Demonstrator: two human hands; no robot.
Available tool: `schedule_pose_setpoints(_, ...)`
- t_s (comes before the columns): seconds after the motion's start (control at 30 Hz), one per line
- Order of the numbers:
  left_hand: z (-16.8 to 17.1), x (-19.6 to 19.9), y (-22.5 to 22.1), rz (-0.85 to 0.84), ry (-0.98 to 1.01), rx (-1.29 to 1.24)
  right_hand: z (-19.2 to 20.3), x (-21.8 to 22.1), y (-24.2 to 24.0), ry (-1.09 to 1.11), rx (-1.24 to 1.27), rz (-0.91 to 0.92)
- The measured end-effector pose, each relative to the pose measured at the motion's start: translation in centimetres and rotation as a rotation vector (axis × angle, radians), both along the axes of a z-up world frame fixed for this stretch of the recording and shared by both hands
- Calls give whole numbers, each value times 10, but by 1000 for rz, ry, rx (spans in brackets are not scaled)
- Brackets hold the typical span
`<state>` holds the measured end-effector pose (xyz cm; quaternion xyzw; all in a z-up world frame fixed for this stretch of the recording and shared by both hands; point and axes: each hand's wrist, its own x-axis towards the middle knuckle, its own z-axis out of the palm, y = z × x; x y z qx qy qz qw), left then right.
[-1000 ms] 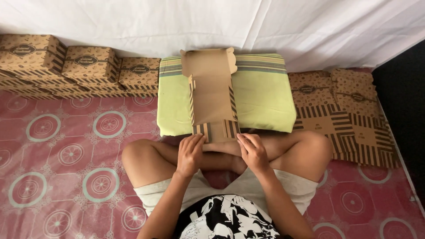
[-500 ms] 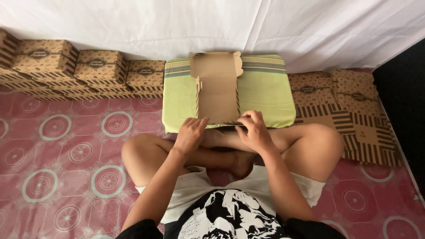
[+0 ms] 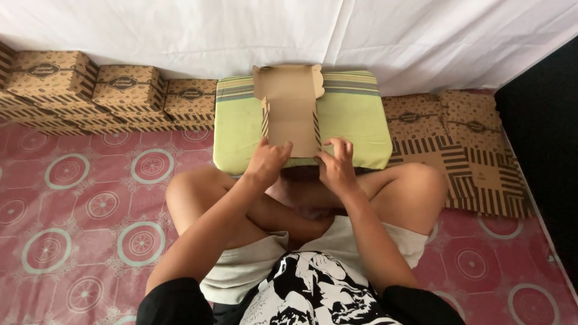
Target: The person assembles a flat cardboard box into a rigid box by folding along pre-scored lines and tucking tabs, pressing the folds into place with both hands.
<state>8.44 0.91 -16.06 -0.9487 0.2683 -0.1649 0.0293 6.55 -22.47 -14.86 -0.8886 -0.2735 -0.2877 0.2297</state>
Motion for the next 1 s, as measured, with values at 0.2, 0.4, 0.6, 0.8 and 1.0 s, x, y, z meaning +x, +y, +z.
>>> schedule_pose_setpoints(0.2, -10, 28, -11, 15, -142, -17, -9, 20, -9, 31, -45, -26)
schedule_pose_setpoints(0.4, -16, 28, -3, 35, 108, 72, 9, 24, -9, 153, -131, -18)
schedule_pose_setpoints(0.6, -13, 28, -12, 27, 191, 34, 19, 32, 14, 252, -424, -30)
schedule_pose_setpoints(0.8, -65, 66, 0, -117, 216, 0, 27, 40, 27, 168, -564, -39)
schedule_pose_setpoints(1.0, -11, 40, 7, -52, 88, -34, 25, 39, 25, 253, -578, -17)
